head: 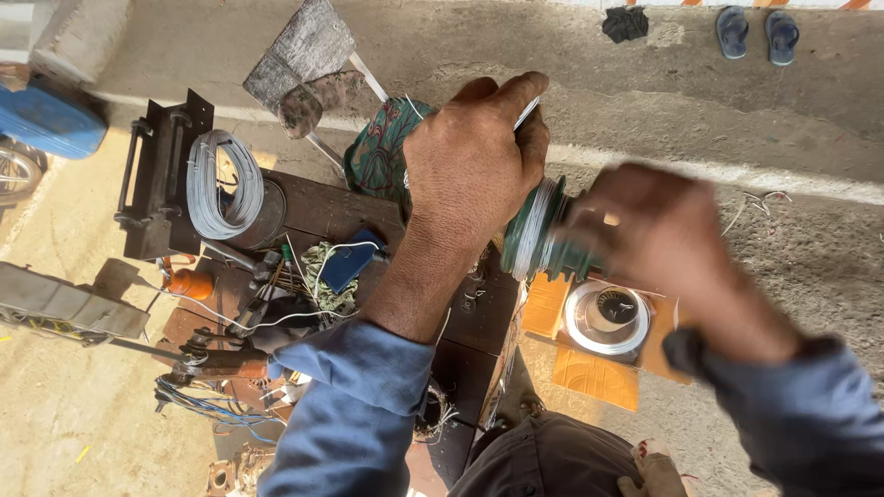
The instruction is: The person winds a thin metal wire from a large spool onto a green plastic spool. They hold the spool in one hand and guide the wire with the other, wrapping it around the grooves. The person works at a cluttered outdoor table with various tools and parts.
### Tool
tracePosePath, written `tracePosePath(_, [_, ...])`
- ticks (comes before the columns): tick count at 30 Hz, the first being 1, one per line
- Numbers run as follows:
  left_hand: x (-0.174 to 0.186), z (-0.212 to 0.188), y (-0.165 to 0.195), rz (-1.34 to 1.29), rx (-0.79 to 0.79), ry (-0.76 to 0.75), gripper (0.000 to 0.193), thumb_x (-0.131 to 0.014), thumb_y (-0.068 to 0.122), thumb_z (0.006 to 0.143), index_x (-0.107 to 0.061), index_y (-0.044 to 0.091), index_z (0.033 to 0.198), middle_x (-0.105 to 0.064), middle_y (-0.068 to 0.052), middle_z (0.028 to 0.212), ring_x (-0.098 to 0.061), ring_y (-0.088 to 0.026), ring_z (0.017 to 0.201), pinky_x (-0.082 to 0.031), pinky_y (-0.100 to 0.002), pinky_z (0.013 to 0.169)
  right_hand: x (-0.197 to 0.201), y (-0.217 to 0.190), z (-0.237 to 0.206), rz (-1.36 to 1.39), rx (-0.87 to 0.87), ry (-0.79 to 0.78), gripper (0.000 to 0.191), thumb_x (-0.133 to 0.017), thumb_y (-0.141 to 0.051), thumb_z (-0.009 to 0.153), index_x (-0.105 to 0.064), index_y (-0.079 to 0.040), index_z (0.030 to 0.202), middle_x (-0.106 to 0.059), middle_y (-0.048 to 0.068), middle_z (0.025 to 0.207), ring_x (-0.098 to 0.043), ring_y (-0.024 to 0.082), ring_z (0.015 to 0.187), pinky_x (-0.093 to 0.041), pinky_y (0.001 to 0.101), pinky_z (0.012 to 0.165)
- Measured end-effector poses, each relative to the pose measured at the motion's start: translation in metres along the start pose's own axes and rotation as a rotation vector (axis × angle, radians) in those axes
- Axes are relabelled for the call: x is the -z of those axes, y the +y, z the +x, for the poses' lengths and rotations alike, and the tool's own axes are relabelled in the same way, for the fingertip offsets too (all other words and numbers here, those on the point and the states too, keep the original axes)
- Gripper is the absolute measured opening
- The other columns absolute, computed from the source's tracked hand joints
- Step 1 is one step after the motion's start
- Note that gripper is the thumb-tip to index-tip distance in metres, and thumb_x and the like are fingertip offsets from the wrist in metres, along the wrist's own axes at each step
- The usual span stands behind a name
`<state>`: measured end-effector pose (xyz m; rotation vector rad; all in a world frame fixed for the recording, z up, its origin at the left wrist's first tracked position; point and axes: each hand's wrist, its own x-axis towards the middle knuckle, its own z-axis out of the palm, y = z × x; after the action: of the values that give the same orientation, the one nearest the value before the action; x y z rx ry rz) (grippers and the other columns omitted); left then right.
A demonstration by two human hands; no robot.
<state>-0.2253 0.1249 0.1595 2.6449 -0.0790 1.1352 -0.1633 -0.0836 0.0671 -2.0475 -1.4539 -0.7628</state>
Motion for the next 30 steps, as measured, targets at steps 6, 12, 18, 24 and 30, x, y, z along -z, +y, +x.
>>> tracePosePath(6, [0.0, -0.003, -0.003, -0.005, -0.004, 0.002, 0.027, -0.075, 0.028, 0.094, -0.075, 0.022, 0.12, -0.073, -0.003, 0.091, -0.074, -0.018, 0.07, -0.061, -0.035, 0.061, -0.107, 0.098, -0.051, 0.424, -1.243, -0.228, 0.027, -0.074, -0.033, 0.103, -0.071, -0.008, 0.092, -0.071, 0.01, 0.08, -0.064, 0.019, 0.061, -0.055, 0.033, 0.054])
tracePosePath(12, [-0.003, -0.003, -0.007, -0.048, 0.005, 0.006, 0.028, -0.075, 0.026, 0.094, -0.074, 0.02, 0.121, -0.073, -0.004, 0.092, -0.075, -0.019, 0.07, -0.061, -0.036, 0.061, -0.167, -0.037, -0.144, 0.246, -0.725, -0.524, 0.017, -0.066, -0.02, 0.098, -0.071, -0.009, 0.109, -0.071, 0.009, 0.086, -0.071, 0.02, 0.073, -0.056, 0.0367, 0.062])
tracePosePath(18, [0.0, 0.001, -0.005, -0.107, 0.037, -0.042, 0.028, -0.074, 0.024, 0.093, -0.075, 0.019, 0.12, -0.073, -0.004, 0.091, -0.075, -0.02, 0.071, -0.062, -0.037, 0.062, -0.033, -0.089, -0.068, 0.071, -0.068, -0.292, 0.008, -0.073, -0.017, 0.084, -0.071, -0.01, 0.086, -0.065, 0.007, 0.07, -0.065, 0.021, 0.058, -0.054, 0.0375, 0.054])
tracePosePath(24, [0.007, 0.006, 0.006, -0.093, 0.049, -0.052, 0.028, -0.075, 0.023, 0.092, -0.075, 0.02, 0.12, -0.074, -0.005, 0.094, -0.076, -0.021, 0.075, -0.063, -0.039, 0.067, -0.021, 0.089, 0.008, 0.345, -0.326, 0.128, 0.033, -0.083, -0.028, 0.103, -0.066, -0.007, 0.084, -0.062, 0.005, 0.072, -0.062, 0.012, 0.065, -0.055, 0.0282, 0.058])
tracePosePath(30, [0.001, 0.006, 0.003, -0.109, 0.034, -0.037, 0.028, -0.075, 0.023, 0.091, -0.076, 0.018, 0.118, -0.075, -0.006, 0.094, -0.076, -0.021, 0.075, -0.063, -0.037, 0.066, -0.14, 0.077, -0.064, 1.239, -1.757, 0.12, 0.029, -0.05, -0.014, 0.1, -0.07, -0.006, 0.08, -0.068, 0.009, 0.068, -0.064, 0.019, 0.053, -0.058, 0.0322, 0.049])
